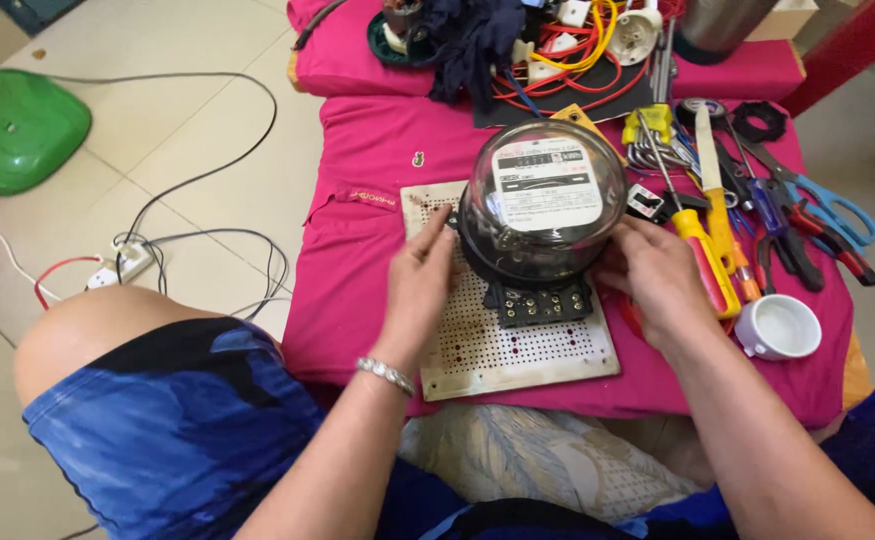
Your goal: The person assembles an electric meter by placing it onto a perforated board and securing it with screws. They then attach the clear plastic cover over the meter and tighten it in place.
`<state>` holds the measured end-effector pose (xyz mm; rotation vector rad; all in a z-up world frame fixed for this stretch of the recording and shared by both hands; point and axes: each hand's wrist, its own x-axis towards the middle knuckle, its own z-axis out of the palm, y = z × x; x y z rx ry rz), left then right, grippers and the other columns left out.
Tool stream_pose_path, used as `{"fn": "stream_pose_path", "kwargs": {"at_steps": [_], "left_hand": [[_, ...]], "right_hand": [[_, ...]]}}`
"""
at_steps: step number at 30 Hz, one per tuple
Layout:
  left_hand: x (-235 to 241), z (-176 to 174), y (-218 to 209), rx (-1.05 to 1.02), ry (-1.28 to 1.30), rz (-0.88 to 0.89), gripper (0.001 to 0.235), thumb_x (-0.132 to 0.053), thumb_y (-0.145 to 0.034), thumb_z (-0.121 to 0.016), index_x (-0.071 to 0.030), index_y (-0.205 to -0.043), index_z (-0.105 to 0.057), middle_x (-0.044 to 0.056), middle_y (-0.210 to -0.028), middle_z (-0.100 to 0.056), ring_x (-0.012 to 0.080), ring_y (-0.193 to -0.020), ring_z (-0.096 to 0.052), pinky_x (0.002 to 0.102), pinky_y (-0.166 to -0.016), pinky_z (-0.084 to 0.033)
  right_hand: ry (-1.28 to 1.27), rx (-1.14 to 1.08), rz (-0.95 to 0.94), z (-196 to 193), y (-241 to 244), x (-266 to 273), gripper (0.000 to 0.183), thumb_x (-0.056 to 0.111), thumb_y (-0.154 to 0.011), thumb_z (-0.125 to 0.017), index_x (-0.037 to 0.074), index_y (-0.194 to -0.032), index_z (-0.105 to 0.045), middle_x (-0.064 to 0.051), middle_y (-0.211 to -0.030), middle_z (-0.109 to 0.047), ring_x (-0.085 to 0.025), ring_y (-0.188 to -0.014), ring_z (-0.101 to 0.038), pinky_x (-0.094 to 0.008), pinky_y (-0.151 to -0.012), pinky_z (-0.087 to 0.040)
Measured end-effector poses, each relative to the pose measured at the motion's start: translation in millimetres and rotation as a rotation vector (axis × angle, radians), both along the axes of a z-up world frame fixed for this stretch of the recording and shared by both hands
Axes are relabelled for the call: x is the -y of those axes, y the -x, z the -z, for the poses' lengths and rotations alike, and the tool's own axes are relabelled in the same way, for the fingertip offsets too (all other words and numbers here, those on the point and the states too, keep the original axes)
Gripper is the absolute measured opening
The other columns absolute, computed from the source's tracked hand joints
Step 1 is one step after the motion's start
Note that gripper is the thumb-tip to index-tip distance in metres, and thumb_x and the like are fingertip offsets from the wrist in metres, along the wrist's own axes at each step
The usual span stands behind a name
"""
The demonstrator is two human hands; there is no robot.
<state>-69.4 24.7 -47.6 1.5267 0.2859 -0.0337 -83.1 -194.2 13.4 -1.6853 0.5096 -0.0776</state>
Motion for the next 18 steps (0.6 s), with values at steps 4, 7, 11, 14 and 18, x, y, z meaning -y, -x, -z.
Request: {"fn": "stream_pose_path", "kwargs": {"at_steps": [4, 7, 11, 14, 18], "left_hand": [[15.5, -8.0, 14.4, -0.063, -0.033, 0.008, 0.06, -0.021, -0.103, -0.058, -0.013, -0.159, -0.038, 0.023, -0.13, -0.059, 0.0251, -0.096, -0.067, 0.041, -0.08, -0.061], [16.9, 11.6, 12.0, 0.059, -0.109, -0.055, 0.055, -0.026, -0.094, -0.066, 0.001, -0.142, -0.058, 0.029, -0.119, -0.062, 0.0333, -0.09, -0.074, 0.039, -0.078, -0.064], [20.8, 7.1, 20.0, 0.136, -0.162, -0.082, 0.054, -0.031, -0.093, -0.068, 0.001, -0.136, -0.064, 0.026, -0.12, -0.059, 0.0411, -0.103, -0.068, 0.044, -0.087, -0.06], [28.5, -7.6, 33.6, 0.156, -0.282, -0.08, 0.053, -0.032, -0.092, -0.065, -0.004, -0.138, -0.062, 0.019, -0.119, -0.058, 0.0343, -0.104, -0.062, 0.04, -0.085, -0.055], [43.3, -22.8, 55.6, 0.144, -0.266, -0.04, 0.063, -0.026, -0.093, -0.061, 0.006, -0.146, -0.045, 0.018, -0.134, -0.047, 0.0256, -0.095, -0.062, 0.035, -0.085, -0.055]], "right_hand": [[0.02, -0.05, 0.02, 22.3, -17.1, 13.1, 0.041, 0.026, -0.098, -0.064, 0.005, -0.133, -0.066, -0.017, -0.115, -0.069, -0.032, -0.106, -0.069, -0.054, -0.088, -0.059], [0.013, -0.067, 0.031, 32.2, -23.2, 16.0, 0.039, 0.032, -0.098, -0.068, 0.006, -0.128, -0.068, -0.016, -0.11, -0.07, -0.031, -0.101, -0.07, -0.053, -0.086, -0.06], [0.029, -0.063, 0.04, 41.4, -27.7, 17.2, 0.037, 0.036, -0.099, -0.071, 0.007, -0.123, -0.069, -0.014, -0.103, -0.07, -0.029, -0.097, -0.071, -0.053, -0.083, -0.061], [0.003, -0.102, 0.013, 25.5, -28.4, 14.4, 0.03, 0.031, -0.103, -0.062, 0.009, -0.122, -0.068, -0.009, -0.104, -0.07, -0.021, -0.092, -0.069, -0.04, -0.081, -0.059], [0.142, -0.199, 0.036, 21.4, -31.9, 15.9, 0.024, 0.037, -0.105, -0.058, 0.017, -0.109, -0.071, 0.0, -0.073, -0.055, -0.009, -0.048, -0.033, -0.031, -0.041, -0.02]]}}
